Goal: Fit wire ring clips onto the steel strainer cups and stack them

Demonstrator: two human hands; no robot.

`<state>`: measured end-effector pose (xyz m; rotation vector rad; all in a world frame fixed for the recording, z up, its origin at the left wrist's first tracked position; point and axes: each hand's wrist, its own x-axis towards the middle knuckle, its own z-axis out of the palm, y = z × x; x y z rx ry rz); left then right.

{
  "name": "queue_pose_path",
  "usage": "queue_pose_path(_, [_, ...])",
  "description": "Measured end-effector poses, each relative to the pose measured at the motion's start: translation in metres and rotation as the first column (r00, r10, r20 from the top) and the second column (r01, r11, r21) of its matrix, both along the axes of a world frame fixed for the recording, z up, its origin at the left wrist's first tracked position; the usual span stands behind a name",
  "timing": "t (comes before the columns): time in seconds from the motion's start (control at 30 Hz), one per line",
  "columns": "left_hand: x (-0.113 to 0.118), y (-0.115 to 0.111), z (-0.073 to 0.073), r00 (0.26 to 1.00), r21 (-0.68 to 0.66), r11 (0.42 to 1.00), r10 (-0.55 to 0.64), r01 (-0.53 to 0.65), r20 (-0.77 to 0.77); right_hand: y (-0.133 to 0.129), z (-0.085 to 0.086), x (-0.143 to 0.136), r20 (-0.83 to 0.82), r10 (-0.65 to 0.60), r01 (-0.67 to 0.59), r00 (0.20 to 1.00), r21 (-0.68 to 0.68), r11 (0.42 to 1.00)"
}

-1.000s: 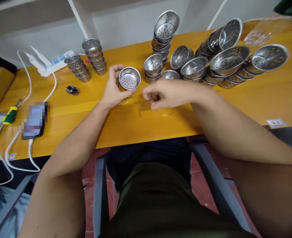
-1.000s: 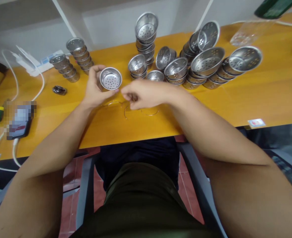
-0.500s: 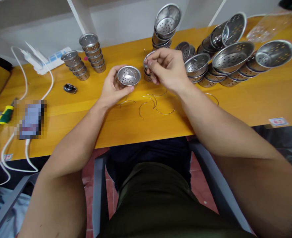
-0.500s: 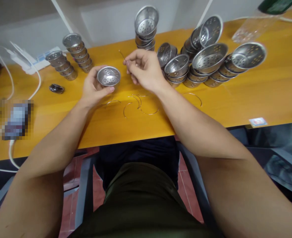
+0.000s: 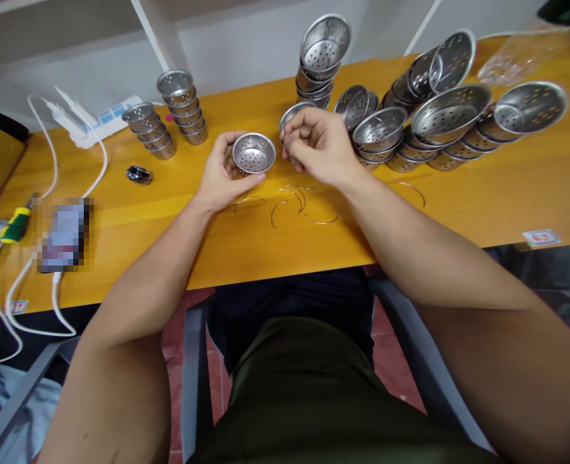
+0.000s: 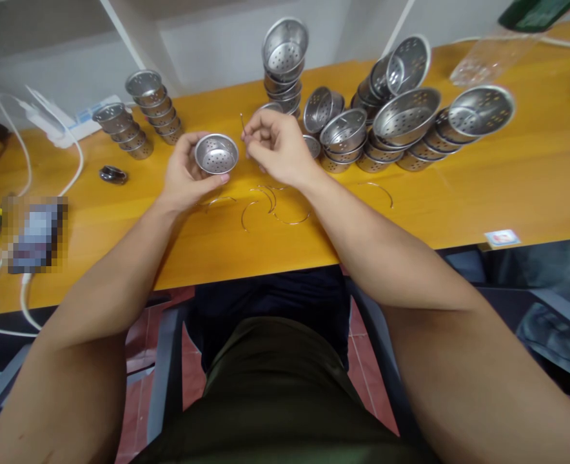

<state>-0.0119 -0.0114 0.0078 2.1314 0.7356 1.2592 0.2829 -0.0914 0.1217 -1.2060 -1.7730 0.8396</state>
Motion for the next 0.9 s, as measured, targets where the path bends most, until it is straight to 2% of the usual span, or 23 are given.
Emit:
queue_pose_path(0.2, [-0.003, -0.002, 0.001, 0.999, -0.022, 1.000, 0.012, -0.013, -0.032, -0.001, -0.003, -0.001, 0.101, -0.002, -0.003, 0.995, 0.045, 0.999])
queue_pose_path(0.33, [-0.006, -0.003, 0.002, 0.999, -0.024, 1.000, 0.018, -0.019, -0.040, 0.006, -0.016, 0.002, 0.114, 0.001, -0.009, 0.993, 0.069, 0.998])
queue_pose_path(0.5, [0.000, -0.011, 0.011, 1.000, 0.107, 0.994, -0.011, 0.009, 0.012, 0.023, -0.037, 0.007, -0.098, 0.162, -0.140, 0.982, 0.201, 0.970])
queue_pose_path(0.57, [0.003, -0.015, 0.016, 1.000, 0.157, 0.988, -0.006, 0.004, 0.017, 0.024, -0.041, 0.009, -0.103, 0.249, -0.215, 0.963, 0.267, 0.939])
queue_pose_path(0.7, [0.002, -0.019, 0.021, 0.997, 0.143, 0.989, 0.049, -0.040, -0.056, 0.014, -0.039, 0.010, 0.039, 0.343, -0.340, 0.939, 0.272, 0.900])
queue_pose_path(0.9, [-0.006, -0.016, 0.018, 0.993, 0.095, 0.995, 0.020, -0.009, -0.119, 0.004, -0.028, 0.013, 0.304, 0.295, -0.393, 0.906, 0.342, 0.853])
